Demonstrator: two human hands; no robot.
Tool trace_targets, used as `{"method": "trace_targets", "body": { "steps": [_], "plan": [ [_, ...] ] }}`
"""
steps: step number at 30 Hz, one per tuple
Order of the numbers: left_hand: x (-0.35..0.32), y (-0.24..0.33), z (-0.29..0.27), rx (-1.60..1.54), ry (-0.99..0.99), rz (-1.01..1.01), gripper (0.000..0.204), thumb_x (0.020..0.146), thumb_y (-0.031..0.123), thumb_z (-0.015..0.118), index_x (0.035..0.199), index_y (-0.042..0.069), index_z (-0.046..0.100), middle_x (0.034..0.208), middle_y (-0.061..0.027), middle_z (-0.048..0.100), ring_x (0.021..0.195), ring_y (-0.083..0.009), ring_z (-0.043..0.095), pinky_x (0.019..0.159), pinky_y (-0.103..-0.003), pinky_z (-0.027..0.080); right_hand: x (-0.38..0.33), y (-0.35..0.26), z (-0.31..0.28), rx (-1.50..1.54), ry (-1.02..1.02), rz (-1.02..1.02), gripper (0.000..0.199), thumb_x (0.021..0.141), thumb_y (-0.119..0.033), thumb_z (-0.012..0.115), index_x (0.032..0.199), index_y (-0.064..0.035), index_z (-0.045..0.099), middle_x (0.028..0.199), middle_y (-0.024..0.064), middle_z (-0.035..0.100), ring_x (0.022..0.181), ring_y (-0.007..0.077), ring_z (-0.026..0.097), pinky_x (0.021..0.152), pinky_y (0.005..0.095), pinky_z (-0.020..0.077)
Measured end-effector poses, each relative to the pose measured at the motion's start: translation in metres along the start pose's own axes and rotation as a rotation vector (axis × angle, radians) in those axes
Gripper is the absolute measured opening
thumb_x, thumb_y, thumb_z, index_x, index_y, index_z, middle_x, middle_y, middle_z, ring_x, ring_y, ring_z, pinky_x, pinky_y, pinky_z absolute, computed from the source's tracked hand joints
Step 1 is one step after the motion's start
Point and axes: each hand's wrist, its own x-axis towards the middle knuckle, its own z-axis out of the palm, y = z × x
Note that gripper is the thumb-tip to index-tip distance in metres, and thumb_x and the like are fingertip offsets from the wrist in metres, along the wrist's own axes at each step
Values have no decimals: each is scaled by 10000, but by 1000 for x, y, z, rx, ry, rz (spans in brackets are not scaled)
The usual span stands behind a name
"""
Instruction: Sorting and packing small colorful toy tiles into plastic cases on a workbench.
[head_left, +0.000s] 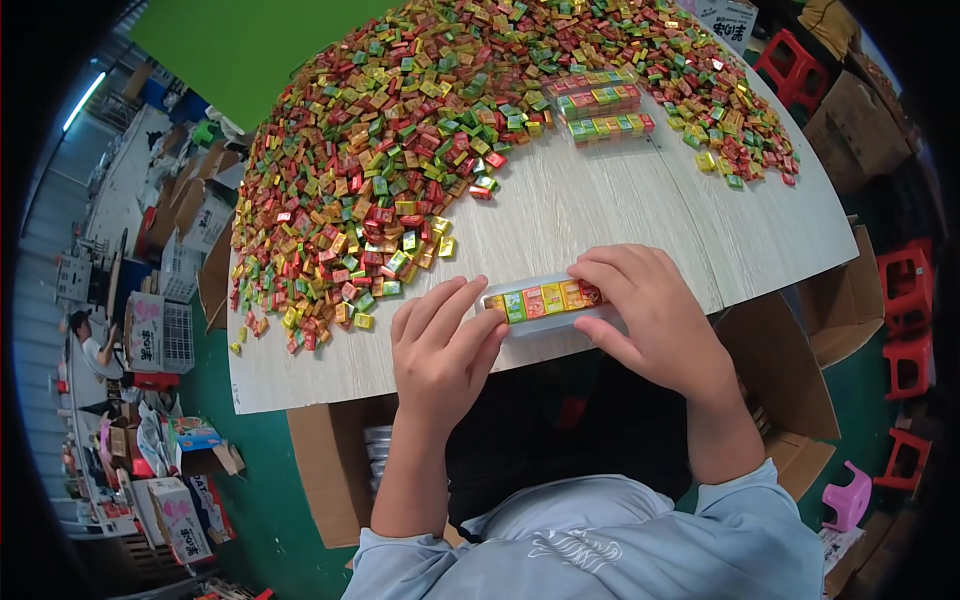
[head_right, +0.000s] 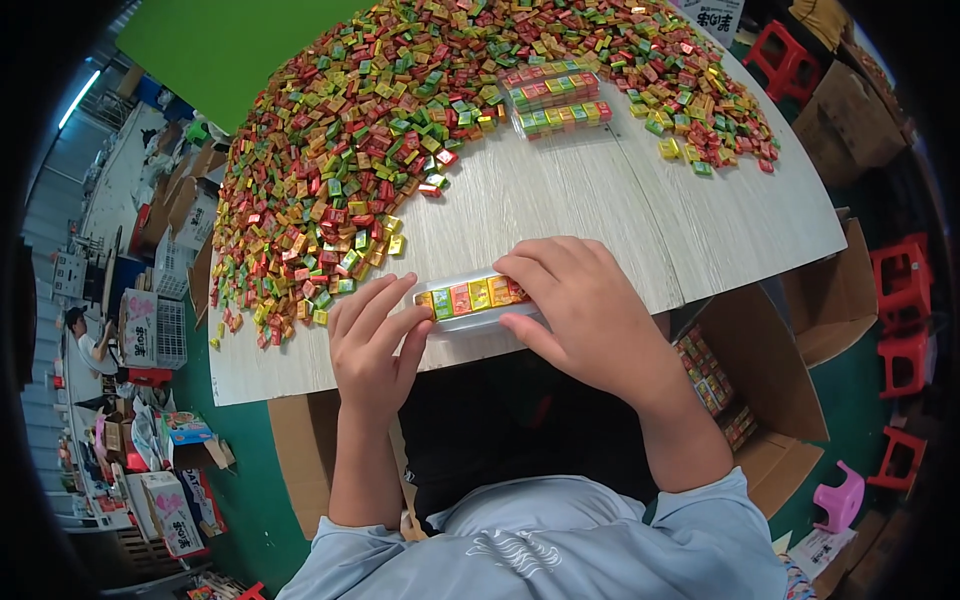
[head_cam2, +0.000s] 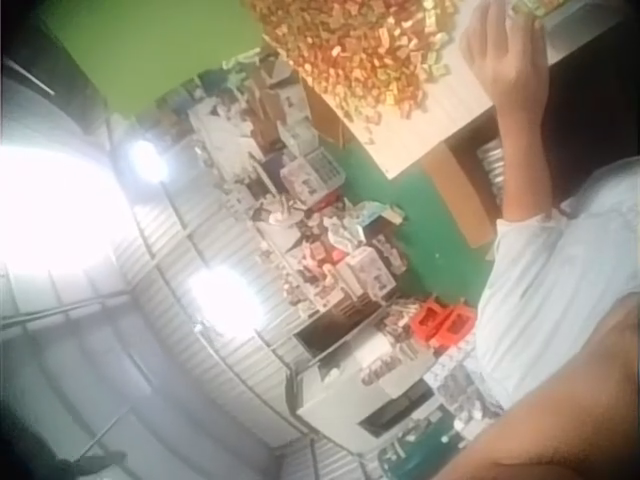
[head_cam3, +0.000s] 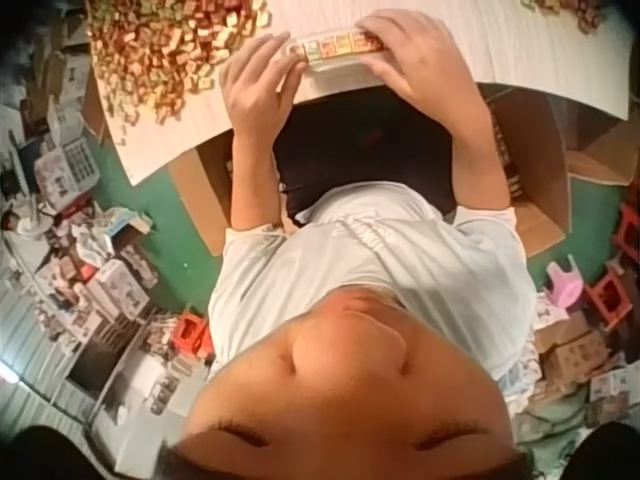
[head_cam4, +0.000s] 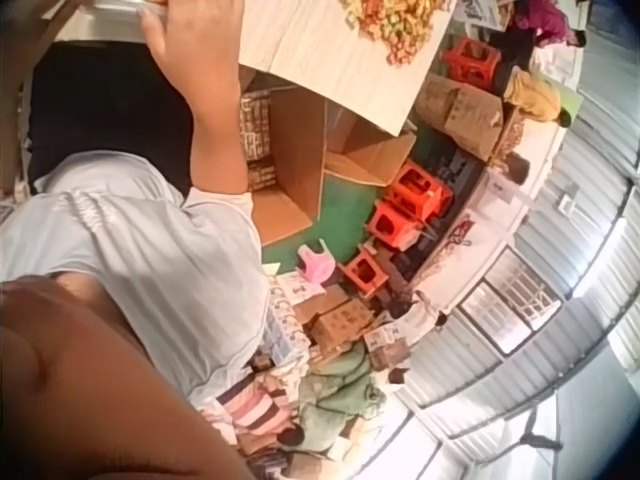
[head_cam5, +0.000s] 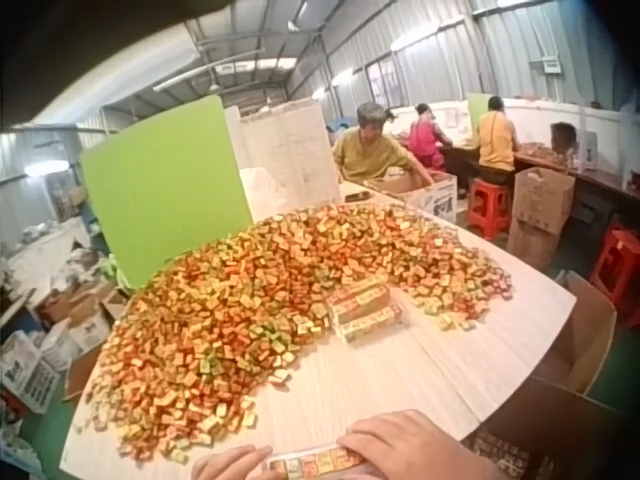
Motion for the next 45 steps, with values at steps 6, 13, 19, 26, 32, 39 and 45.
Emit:
{"method": "trace_targets", "body": {
  "steps": [6,13,19,26,32,39,45],
  "plan": [
    [0,-2,2,34,20,39,157,867,192,847,988,111,790,1239,-71,753,1170,-276,678,980,-412,488,3,1,1,88,-7,24,473,908,-250,758,1310,-41,623,1302,152,653,1229,369,603,1099,468,442],
    [5,-8,2,-194,29,-64,342,831,110,871,1152,102,752,1169,-63,749,1135,-294,666,984,-432,517,7,-1,0,89,-35,43,470,913,-258,750,1307,-39,619,1280,159,656,1211,373,608,1092,467,440],
    [11,-15,-4,-387,15,-126,544,812,100,897,1303,103,664,1110,-72,751,1087,-316,673,964,-440,532,9,-6,-1,100,-31,61,479,924,-278,744,1321,-34,633,1263,170,669,1196,369,620,1090,453,438],
    [18,-20,-7,-362,-77,-20,573,799,61,903,1300,77,626,1098,-96,748,1068,-323,679,969,-445,531,15,-7,-6,64,-56,81,432,938,-291,740,1274,-30,662,1185,157,703,1117,348,662,1026,430,472],
    [17,-23,-5,-380,-102,-12,505,844,85,871,1277,87,610,1127,-113,701,1073,-339,654,958,-455,522,17,-1,-5,-29,-28,-32,356,930,-287,764,1188,-51,699,1089,117,738,1015,320,699,935,441,501],
    [12,-26,1,-347,-57,87,506,837,130,881,1269,110,619,1142,-92,681,1065,-331,645,949,-462,514,23,8,-6,-142,-77,-199,362,917,-306,782,1168,-55,709,1112,108,740,998,315,704,879,434,531],
    [12,-33,-2,-417,-44,93,552,817,156,896,1297,112,626,1213,-87,684,1137,-315,647,956,-457,516,28,6,-11,-205,-25,-263,369,924,-328,780,1150,-45,710,1155,122,709,1006,334,683,876,443,535]
  ]
}}
